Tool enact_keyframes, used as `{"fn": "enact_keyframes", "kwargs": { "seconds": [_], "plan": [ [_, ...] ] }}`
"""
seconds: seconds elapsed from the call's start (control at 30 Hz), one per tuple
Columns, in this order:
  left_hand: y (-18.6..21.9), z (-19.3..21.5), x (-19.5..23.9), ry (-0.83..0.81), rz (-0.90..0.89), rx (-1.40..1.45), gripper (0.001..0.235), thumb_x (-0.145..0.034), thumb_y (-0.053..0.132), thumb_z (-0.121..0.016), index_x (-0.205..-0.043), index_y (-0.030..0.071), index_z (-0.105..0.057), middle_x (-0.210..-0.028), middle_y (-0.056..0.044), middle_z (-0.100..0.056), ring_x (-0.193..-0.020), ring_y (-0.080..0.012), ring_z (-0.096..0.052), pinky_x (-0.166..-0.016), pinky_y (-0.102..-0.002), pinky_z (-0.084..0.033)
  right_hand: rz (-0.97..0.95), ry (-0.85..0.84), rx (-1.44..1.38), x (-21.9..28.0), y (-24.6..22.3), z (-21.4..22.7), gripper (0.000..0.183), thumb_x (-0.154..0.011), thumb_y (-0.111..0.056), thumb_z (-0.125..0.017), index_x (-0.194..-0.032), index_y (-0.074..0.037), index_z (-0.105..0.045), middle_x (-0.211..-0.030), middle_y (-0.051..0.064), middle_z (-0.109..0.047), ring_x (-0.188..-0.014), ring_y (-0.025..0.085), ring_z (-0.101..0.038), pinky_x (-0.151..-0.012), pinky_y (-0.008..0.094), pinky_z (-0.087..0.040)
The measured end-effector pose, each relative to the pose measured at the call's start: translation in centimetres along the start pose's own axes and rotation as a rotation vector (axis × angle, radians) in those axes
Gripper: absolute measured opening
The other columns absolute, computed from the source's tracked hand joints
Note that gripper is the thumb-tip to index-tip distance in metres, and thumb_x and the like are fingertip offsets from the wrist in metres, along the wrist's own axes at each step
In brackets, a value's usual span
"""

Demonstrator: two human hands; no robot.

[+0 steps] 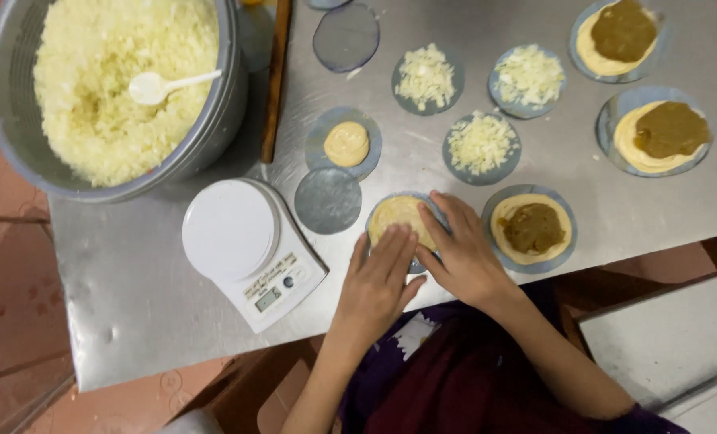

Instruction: The person assembles food patties on a metal table by placing dough, a green filling, and shredded white ingredients into circular molds. They use a circular cutter to shape the dough and a spatula to transfer finished patties to a tray. The person also weighs the shredded ingredient on a digital scale.

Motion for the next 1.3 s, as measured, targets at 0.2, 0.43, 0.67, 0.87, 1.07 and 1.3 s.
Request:
{"fn": "enact_keyframes", "kwargs": {
  "seconds": [0.2,0.43,0.67,0.87,1.07,1.3],
  "plan": [
    [1.5,-1.9,1.7,-0.160,-0.168,-0.017,0.051,-0.101,0.036,-0.070,-0.137,0.002,-0.059,-0.142,-0.014,-0.063,-0.137,-0.0264,-0.057,-0.116,-0.055,-0.038,-0.199,-0.175,-0.297,0.0,2.0,0.5,0.038,-0.102,-0.015,-0.057,-0.138,-0.004,-0.059,-0.146,0.017,-0.050,-0.137,0.036,-0.048,-0.110,0.049,-0.043],
    [2.1,-1.0,1.7,-0.034,-0.225,0.057,0.019,-0.096,0.002,-0.067,-0.114,0.001,-0.073,-0.121,-0.014,-0.074,-0.116,-0.0258,-0.071,-0.107,-0.043,-0.049,-0.234,-0.070,-0.250,-1.2,0.7,2.4,0.029,-0.097,-0.008,-0.063,-0.123,0.005,-0.067,-0.131,0.016,-0.061,-0.124,0.033,-0.055,-0.107,0.046,-0.044],
    [0.0,-2.6,2.4,-0.067,-0.146,-0.049,0.036,-0.095,0.020,-0.073,-0.129,0.008,-0.068,-0.132,-0.006,-0.070,-0.128,-0.0193,-0.064,-0.115,-0.042,-0.040,-0.188,-0.062,-0.039,-4.0,0.3,1.4,0.035,-0.097,-0.020,-0.065,-0.125,0.001,-0.062,-0.128,0.022,-0.060,-0.115,0.036,-0.055,-0.103,0.045,-0.044],
    [1.8,-0.4,1.7,0.057,-0.202,-0.087,0.012,-0.096,0.010,-0.072,-0.107,0.008,-0.075,-0.113,-0.005,-0.077,-0.111,-0.0213,-0.072,-0.100,-0.039,-0.046,-0.290,-0.281,0.151,-7.1,2.0,-2.6,0.049,-0.101,-0.047,-0.064,-0.108,0.001,-0.065,-0.094,0.019,-0.069,-0.088,0.035,-0.065,-0.075,0.045,-0.054],
    [2.1,-0.2,1.9,0.070,-0.217,-0.111,0.012,-0.094,0.011,-0.075,-0.106,0.008,-0.076,-0.104,-0.003,-0.077,-0.107,-0.0209,-0.072,-0.099,-0.039,-0.046,-0.347,-0.550,0.044,-8.5,3.2,-5.0,0.061,-0.106,-0.052,-0.052,-0.105,0.007,-0.067,-0.099,0.026,-0.071,-0.093,0.039,-0.067,-0.077,0.047,-0.055],
    [2.6,0.2,1.7,0.118,-0.201,-0.195,0.007,-0.090,0.013,-0.082,-0.093,0.014,-0.075,-0.087,0.002,-0.073,-0.096,-0.0180,-0.074,-0.092,-0.037,-0.045,-0.537,-0.742,-0.408,-8.4,3.4,-3.4,0.030,-0.108,-0.032,-0.040,-0.115,-0.005,-0.050,-0.113,0.014,-0.069,-0.073,0.030,-0.061,-0.064,0.045,-0.045]
  ]
}}
Point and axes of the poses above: each hand's wrist, its own x-axis away from the middle knuckle, its own z-axis out of the back of the hand, y = z × x, the point moved 8 cm from there along -x, towards the middle knuckle
